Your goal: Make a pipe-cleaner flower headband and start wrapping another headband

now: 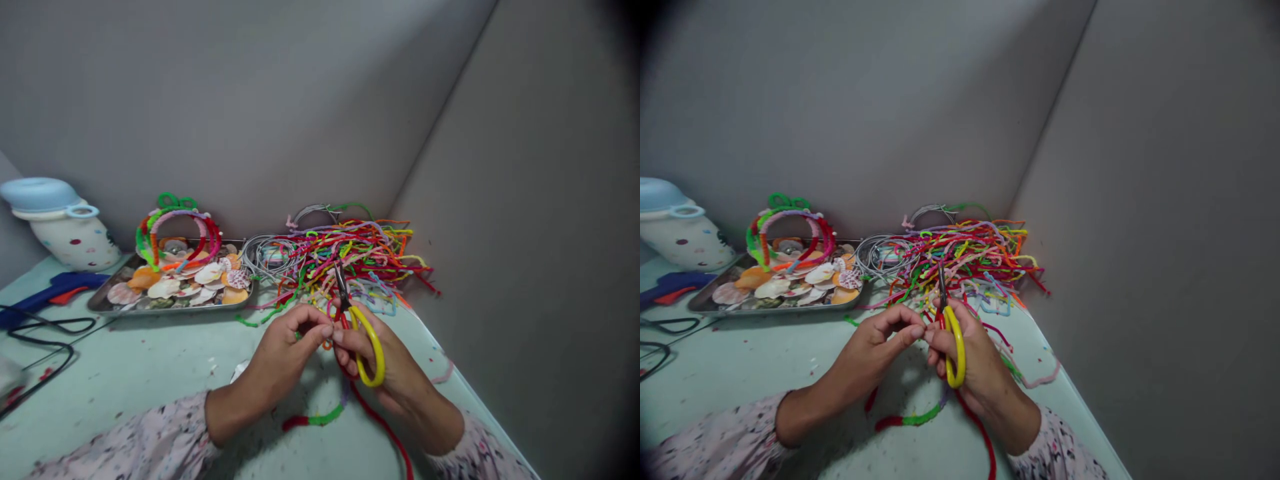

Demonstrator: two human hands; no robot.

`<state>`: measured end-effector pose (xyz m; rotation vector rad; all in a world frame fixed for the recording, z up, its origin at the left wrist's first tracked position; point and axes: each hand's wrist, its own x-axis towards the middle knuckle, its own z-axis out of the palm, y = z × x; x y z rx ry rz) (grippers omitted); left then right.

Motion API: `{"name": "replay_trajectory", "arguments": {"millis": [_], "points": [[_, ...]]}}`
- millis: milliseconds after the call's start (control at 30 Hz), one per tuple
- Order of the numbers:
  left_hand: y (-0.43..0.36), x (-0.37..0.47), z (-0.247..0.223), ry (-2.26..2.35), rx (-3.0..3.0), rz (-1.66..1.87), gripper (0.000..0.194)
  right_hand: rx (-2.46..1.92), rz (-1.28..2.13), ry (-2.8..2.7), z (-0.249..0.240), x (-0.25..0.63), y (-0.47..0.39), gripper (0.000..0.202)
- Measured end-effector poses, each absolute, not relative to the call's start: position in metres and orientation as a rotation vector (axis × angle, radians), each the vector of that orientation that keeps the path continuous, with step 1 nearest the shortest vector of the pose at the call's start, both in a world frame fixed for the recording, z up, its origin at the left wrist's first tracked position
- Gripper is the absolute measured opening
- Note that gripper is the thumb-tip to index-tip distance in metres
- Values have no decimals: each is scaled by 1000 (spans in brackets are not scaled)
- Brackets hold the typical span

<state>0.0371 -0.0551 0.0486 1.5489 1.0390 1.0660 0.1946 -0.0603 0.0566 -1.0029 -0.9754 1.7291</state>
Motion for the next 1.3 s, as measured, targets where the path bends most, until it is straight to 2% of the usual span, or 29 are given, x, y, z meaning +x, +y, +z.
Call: {"name": "replay_trajectory", "arguments": {"millis": [233,467,900,1300], "points": [[-55,33,46,982,1657,1088,20,-1077,1651,-1035,60,196,-58,48],[-55,33,40,1004,2119,1104,14,-1119,1664,-1045,58,198,-57,60],[-54,32,37,1099,2371,993,9,-1212,1640,-1129,61,197,-56,72],[-56,33,37,1129,2322,989,12,-1208,1573,-1180,56,198,-56,63]]}}
